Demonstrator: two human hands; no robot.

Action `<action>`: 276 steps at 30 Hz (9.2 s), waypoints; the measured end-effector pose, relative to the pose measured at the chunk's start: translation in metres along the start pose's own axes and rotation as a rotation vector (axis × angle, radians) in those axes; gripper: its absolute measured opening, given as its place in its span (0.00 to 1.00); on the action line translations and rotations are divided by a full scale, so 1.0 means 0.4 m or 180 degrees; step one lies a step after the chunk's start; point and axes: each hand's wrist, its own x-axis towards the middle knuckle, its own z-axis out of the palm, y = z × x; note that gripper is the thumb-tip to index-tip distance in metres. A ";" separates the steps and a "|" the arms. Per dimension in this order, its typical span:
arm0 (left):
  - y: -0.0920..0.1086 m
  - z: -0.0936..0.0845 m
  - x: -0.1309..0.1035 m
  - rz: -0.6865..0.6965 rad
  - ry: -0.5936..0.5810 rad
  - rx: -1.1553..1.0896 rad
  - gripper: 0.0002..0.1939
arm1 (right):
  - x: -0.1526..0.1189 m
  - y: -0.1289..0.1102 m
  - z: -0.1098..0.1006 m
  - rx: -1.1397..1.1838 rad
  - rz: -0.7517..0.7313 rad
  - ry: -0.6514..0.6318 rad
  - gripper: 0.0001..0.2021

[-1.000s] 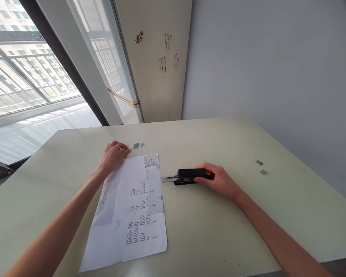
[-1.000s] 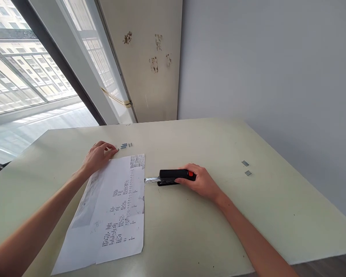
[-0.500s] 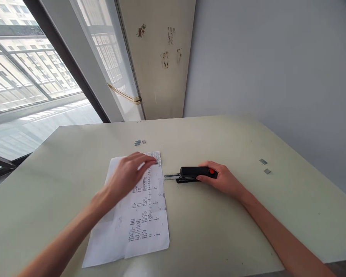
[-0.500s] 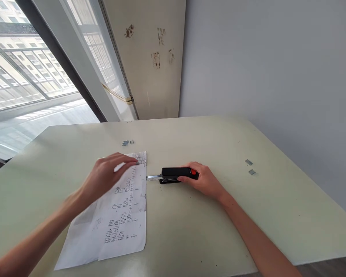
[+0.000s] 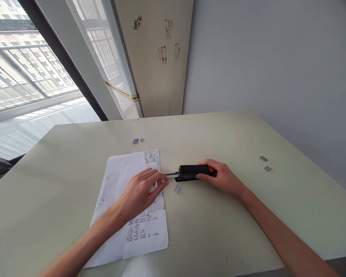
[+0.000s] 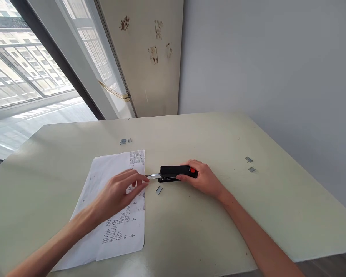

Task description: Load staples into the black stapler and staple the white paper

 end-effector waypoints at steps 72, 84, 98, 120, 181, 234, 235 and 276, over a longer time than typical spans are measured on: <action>-0.002 0.000 0.001 -0.0026 0.0378 -0.0011 0.15 | 0.004 -0.004 -0.002 -0.0120 -0.0048 -0.0067 0.20; -0.020 0.029 0.037 0.0203 0.0223 0.0624 0.16 | 0.006 0.006 -0.002 -0.0166 -0.0107 -0.0083 0.21; -0.012 0.041 0.038 -0.0160 0.0058 0.0406 0.18 | 0.004 0.000 -0.005 -0.0135 -0.0099 -0.0079 0.20; -0.135 -0.011 0.102 0.0251 -0.0700 -0.0923 0.15 | 0.011 0.002 -0.004 0.0039 -0.0142 0.0023 0.20; -0.359 -0.083 0.085 -0.1439 0.0750 0.0772 0.29 | 0.011 0.006 0.022 0.0175 -0.0437 0.0058 0.15; -0.218 0.041 0.017 -0.1004 0.0800 0.1038 0.19 | -0.015 0.000 0.034 -0.0353 -0.0107 -0.0061 0.14; -0.218 0.041 0.016 -0.0995 0.0793 0.1009 0.18 | -0.015 0.000 0.034 -0.0362 -0.0106 -0.0068 0.14; -0.110 0.074 0.072 -0.1158 0.0246 -0.0623 0.19 | -0.021 0.001 0.035 -0.0285 -0.0081 0.0049 0.16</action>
